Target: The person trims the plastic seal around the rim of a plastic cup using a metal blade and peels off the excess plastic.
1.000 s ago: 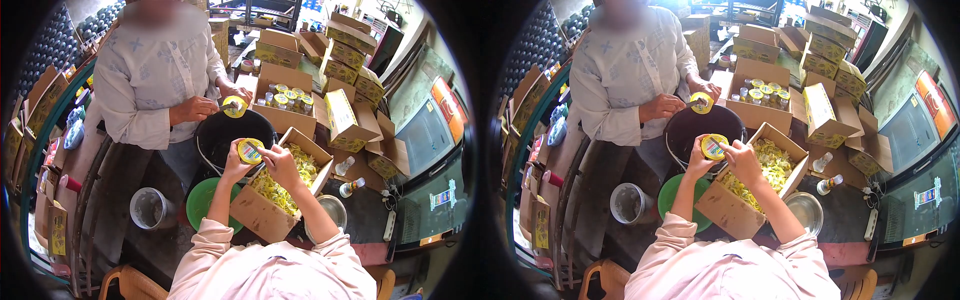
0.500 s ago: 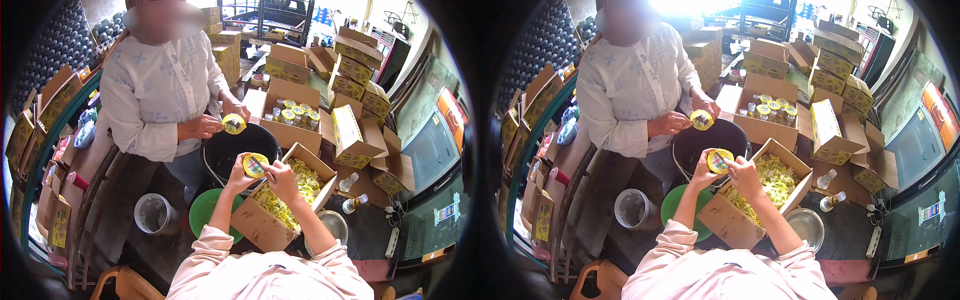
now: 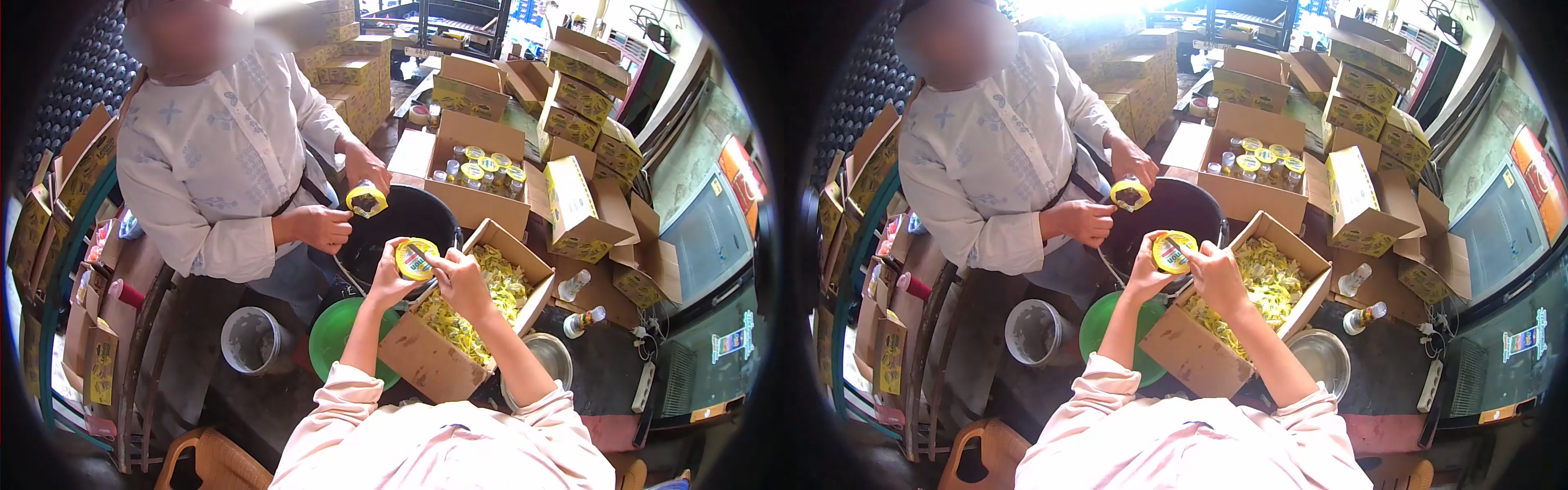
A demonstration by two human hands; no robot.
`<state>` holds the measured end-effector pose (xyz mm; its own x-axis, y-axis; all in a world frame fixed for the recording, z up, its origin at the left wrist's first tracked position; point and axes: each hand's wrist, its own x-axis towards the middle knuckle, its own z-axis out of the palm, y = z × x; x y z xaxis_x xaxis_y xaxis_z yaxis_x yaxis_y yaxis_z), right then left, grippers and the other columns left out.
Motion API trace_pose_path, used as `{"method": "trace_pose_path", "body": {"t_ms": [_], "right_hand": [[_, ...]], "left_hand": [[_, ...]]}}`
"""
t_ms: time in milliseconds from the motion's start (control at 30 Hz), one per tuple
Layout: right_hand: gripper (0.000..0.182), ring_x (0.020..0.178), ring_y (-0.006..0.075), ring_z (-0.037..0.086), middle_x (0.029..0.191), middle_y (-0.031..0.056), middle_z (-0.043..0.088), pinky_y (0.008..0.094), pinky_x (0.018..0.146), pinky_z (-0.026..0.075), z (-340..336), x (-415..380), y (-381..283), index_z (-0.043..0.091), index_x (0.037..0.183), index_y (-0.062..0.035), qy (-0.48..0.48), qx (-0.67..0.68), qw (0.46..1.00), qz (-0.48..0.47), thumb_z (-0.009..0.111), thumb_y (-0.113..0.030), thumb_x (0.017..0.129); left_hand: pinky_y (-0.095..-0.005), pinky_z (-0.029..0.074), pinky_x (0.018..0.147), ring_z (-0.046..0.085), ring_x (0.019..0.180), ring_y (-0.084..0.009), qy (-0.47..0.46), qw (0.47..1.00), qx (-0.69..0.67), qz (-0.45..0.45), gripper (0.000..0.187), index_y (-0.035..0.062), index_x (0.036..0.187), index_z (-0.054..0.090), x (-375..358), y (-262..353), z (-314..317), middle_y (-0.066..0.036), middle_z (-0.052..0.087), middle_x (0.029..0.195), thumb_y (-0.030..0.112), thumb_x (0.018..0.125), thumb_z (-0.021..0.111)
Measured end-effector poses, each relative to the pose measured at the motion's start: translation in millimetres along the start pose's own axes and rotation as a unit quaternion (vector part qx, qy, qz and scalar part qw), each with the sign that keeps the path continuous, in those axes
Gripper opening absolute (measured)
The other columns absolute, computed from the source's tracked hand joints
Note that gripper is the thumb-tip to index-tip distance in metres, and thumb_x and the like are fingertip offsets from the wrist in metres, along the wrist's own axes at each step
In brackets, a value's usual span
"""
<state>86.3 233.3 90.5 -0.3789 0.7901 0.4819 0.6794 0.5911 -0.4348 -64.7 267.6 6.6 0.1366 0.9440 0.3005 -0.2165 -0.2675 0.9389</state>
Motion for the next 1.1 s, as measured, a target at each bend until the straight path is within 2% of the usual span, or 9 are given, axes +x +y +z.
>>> {"method": "trace_pose_path", "body": {"t_ms": [67, 100, 233, 433, 533, 733, 833, 933, 1100], "right_hand": [[0.031, 0.057, 0.0292, 0.05, 0.067, 0.0133, 0.048, 0.0372, 0.055, 0.041, -2.7, 2.6, -3.1, 0.065, 0.102, -0.0068, -0.015, -0.017, 1.0, -0.004, 0.061, 0.003, 0.073], [0.03, 0.061, 0.0299, 0.051, 0.071, 0.013, 0.05, 0.0383, 0.06, 0.042, -2.9, 3.4, -3.7, 0.064, 0.103, -0.0067, -0.033, -0.025, 0.999, 0.007, 0.06, 0.002, 0.074], [0.03, 0.068, 0.0318, 0.053, 0.079, 0.013, 0.052, 0.0404, 0.069, 0.043, -6.8, 9.7, -6.8, 0.063, 0.105, -0.0075, -0.087, -0.088, 0.992, 0.01, 0.058, -0.002, 0.076], [0.029, 0.072, 0.0338, 0.055, 0.08, 0.0146, 0.053, 0.0418, 0.068, 0.045, -8.7, 18.1, -8.1, 0.064, 0.102, -0.0065, -0.113, -0.094, 0.989, 0.015, 0.058, -0.001, 0.074], [0.028, 0.072, 0.0341, 0.056, 0.081, 0.0152, 0.054, 0.0419, 0.068, 0.045, -9.9, 18.6, -8.3, 0.064, 0.101, -0.006, -0.116, -0.093, 0.989, 0.024, 0.059, 0.0, 0.074], [0.027, 0.071, 0.0337, 0.056, 0.079, 0.015, 0.054, 0.0417, 0.068, 0.045, -12.4, 13.8, -11.7, 0.065, 0.1, -0.0064, -0.117, -0.102, 0.988, 0.023, 0.059, 0.0, 0.074], [0.027, 0.075, 0.0283, 0.059, 0.084, 0.0136, 0.057, 0.0397, 0.07, 0.042, -11.0, 8.4, -6.4, 0.066, 0.096, -0.0066, -0.128, -0.1, 0.986, 0.029, 0.056, -0.001, 0.072], [0.026, 0.076, 0.028, 0.058, 0.084, 0.0128, 0.055, 0.0394, 0.071, 0.041, -12.7, 8.9, -2.6, 0.066, 0.096, -0.0065, -0.155, -0.119, 0.98, 0.036, 0.055, -0.002, 0.073], [0.025, 0.076, 0.0275, 0.057, 0.082, 0.0114, 0.054, 0.0387, 0.073, 0.041, -20.8, 12.9, -5.2, 0.066, 0.096, -0.0067, -0.178, -0.127, 0.975, 0.03, 0.054, -0.002, 0.075]], "left_hand": [[-0.0288, 0.047, 0.088, 0.054, 0.101, -0.0158, -0.013, 1.0, 0.023, -0.011, 0.079, 0.0023, 0.119, 0.034, 0.8, -5.4, -2.0, -0.01, 0.053, 0.109, 0.003, 0.056, 0.082], [-0.0276, 0.048, 0.083, 0.057, 0.095, -0.0152, 0.006, 1.0, 0.018, 0.009, 0.075, 0.0009, 0.116, 0.037, 0.9, -7.0, -0.3, -0.01, 0.056, 0.103, 0.009, 0.057, 0.082], [-0.0274, 0.048, 0.083, 0.057, 0.094, -0.0152, 0.0, 1.0, 0.021, 0.001, 0.075, 0.0011, 0.116, 0.037, -0.1, -3.7, 0.3, -0.01, 0.056, 0.102, 0.01, 0.057, 0.082], [-0.0275, 0.048, 0.083, 0.056, 0.094, -0.0153, 0.002, 0.999, 0.047, -0.001, 0.075, 0.0013, 0.116, 0.037, 0.4, -1.3, 0.0, -0.01, 0.056, 0.102, 0.011, 0.057, 0.082], [-0.0271, 0.047, 0.086, 0.055, 0.098, -0.0146, -0.008, 0.999, 0.035, -0.013, 0.078, 0.0023, 0.118, 0.035, 2.3, -6.1, -0.4, -0.009, 0.054, 0.106, 0.005, 0.056, 0.082], [-0.0271, 0.047, 0.087, 0.055, 0.099, -0.0145, -0.001, 0.999, 0.041, -0.012, 0.078, 0.0016, 0.118, 0.034, 2.3, -5.8, -1.6, -0.009, 0.054, 0.106, 0.004, 0.057, 0.082], [-0.0271, 0.048, 0.083, 0.056, 0.095, -0.0147, 0.01, 1.0, 0.009, -0.002, 0.075, 0.0015, 0.117, 0.037, 1.3, -4.2, 1.3, -0.01, 0.055, 0.103, 0.01, 0.057, 0.082], [-0.0268, 0.048, 0.083, 0.055, 0.095, -0.0142, 0.006, 0.998, 0.06, 0.002, 0.075, 0.0011, 0.116, 0.037, 2.8, -5.3, 2.2, -0.01, 0.054, 0.103, 0.01, 0.057, 0.082], [-0.0268, 0.048, 0.083, 0.056, 0.095, -0.0145, 0.015, 0.998, 0.069, 0.007, 0.075, 0.0005, 0.116, 0.037, 4.8, -2.2, 2.2, -0.011, 0.055, 0.103, 0.011, 0.058, 0.082]]}}
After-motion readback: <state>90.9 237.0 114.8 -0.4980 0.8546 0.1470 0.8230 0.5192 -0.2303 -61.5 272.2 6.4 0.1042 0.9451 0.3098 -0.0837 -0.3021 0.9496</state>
